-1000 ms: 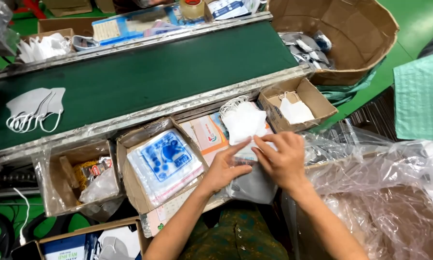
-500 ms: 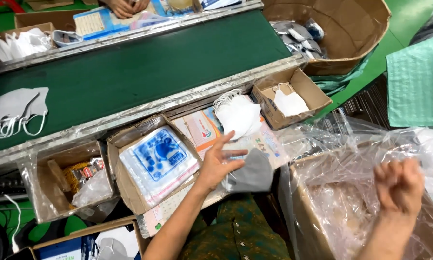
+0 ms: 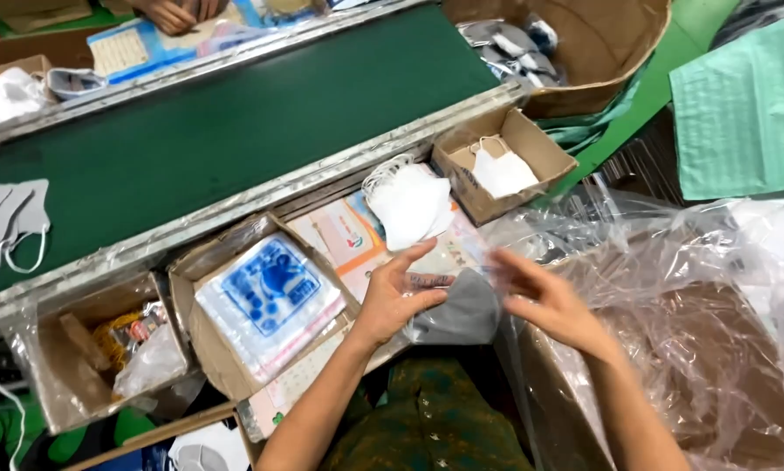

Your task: The person repeatedly picks a face mask from a conveyor belt, places it into a small plastic bag, and then places the bagged mask into a cardboard box. The process is repeated for multiple masks throughout the clip.

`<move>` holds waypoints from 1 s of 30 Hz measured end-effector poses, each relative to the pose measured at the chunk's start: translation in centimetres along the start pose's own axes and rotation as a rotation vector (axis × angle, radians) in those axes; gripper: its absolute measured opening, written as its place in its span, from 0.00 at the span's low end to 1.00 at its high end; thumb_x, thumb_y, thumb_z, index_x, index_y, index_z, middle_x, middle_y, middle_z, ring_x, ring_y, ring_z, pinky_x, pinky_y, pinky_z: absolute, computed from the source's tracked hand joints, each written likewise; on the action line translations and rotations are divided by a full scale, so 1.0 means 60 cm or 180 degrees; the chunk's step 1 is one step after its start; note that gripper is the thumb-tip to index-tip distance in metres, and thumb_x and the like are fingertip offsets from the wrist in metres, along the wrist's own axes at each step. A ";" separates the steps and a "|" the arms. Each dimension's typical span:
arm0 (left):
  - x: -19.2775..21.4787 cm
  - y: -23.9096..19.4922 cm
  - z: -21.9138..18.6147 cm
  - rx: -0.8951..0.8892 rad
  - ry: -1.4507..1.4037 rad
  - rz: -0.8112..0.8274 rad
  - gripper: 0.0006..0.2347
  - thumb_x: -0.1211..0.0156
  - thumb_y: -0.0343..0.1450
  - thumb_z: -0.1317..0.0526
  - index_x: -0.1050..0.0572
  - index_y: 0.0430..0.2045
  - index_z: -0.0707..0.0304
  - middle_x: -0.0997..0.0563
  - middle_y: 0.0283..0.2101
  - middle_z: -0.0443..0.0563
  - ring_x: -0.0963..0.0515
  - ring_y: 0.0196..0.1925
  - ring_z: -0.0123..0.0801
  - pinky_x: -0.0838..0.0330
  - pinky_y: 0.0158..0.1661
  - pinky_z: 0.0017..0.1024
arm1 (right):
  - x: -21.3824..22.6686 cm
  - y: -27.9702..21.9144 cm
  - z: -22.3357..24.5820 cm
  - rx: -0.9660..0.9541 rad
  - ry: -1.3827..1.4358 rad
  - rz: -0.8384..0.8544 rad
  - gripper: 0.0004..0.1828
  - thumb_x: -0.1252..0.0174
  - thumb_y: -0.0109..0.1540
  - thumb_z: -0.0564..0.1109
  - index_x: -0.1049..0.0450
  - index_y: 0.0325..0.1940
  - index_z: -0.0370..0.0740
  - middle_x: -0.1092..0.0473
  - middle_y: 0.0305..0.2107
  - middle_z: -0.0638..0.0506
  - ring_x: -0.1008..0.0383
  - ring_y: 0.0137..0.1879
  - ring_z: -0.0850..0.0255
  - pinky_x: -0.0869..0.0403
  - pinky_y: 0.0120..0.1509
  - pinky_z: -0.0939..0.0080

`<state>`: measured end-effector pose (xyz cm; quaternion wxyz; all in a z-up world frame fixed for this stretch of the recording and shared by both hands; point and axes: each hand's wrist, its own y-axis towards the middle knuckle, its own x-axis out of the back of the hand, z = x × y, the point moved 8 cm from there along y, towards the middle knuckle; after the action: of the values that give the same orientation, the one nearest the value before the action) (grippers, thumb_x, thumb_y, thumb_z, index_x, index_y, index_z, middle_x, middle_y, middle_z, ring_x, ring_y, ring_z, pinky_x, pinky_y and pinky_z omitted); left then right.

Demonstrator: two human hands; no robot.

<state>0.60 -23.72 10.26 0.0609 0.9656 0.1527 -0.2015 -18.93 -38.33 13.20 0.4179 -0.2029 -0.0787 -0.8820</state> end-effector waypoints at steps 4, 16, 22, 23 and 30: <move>0.010 -0.031 -0.040 0.0342 0.0159 0.0098 0.32 0.35 0.67 0.73 0.38 0.69 0.67 0.17 0.49 0.62 0.19 0.49 0.36 0.22 0.45 0.27 | -0.090 0.051 -0.084 -0.0170 0.0812 0.1118 0.23 0.42 0.68 0.46 0.23 0.66 0.34 0.21 0.49 0.47 0.25 0.50 0.65 0.26 0.56 0.64; 0.131 -0.042 0.093 0.0456 -0.1838 0.0353 0.09 0.51 0.72 0.72 0.22 0.39 0.82 0.17 0.41 0.65 0.17 0.43 0.38 0.22 0.48 0.33 | -0.086 0.039 -0.082 0.0517 0.1758 0.1239 0.13 0.45 0.68 0.40 0.22 0.53 0.31 0.23 0.47 0.46 0.26 0.50 0.61 0.28 0.56 0.61; 0.188 -0.015 0.153 -0.0385 -0.1662 0.0112 0.14 0.47 0.82 0.72 0.31 0.21 0.69 0.28 0.30 0.50 0.27 0.38 0.31 0.27 0.47 0.28 | -0.097 0.062 -0.021 0.0862 0.1975 0.0927 0.11 0.54 0.65 0.42 0.29 0.31 0.37 0.33 0.30 0.55 0.34 0.39 0.68 0.33 0.53 0.65; 0.179 -0.014 0.121 -0.0421 -0.1650 0.0165 0.14 0.47 0.82 0.72 0.31 0.21 0.69 0.28 0.30 0.50 0.27 0.38 0.31 0.27 0.47 0.28 | -0.101 0.069 -0.025 0.0916 0.1946 0.0905 0.11 0.54 0.65 0.42 0.29 0.31 0.37 0.33 0.30 0.55 0.34 0.39 0.68 0.33 0.53 0.65; 0.223 -0.029 -0.071 0.0257 -0.0624 -0.1127 0.16 0.40 0.67 0.71 0.35 0.47 0.63 0.17 0.49 0.63 0.16 0.49 0.41 0.22 0.51 0.34 | -0.070 0.212 -0.077 0.0398 0.1422 0.0380 0.17 0.36 0.64 0.32 0.38 0.31 0.42 0.36 0.26 0.57 0.33 0.34 0.67 0.25 0.48 0.63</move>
<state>13.27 -17.68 8.56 0.0004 0.9011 0.3052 -0.3080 -8.15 -44.92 6.83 0.4881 0.0193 -0.0266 -0.8721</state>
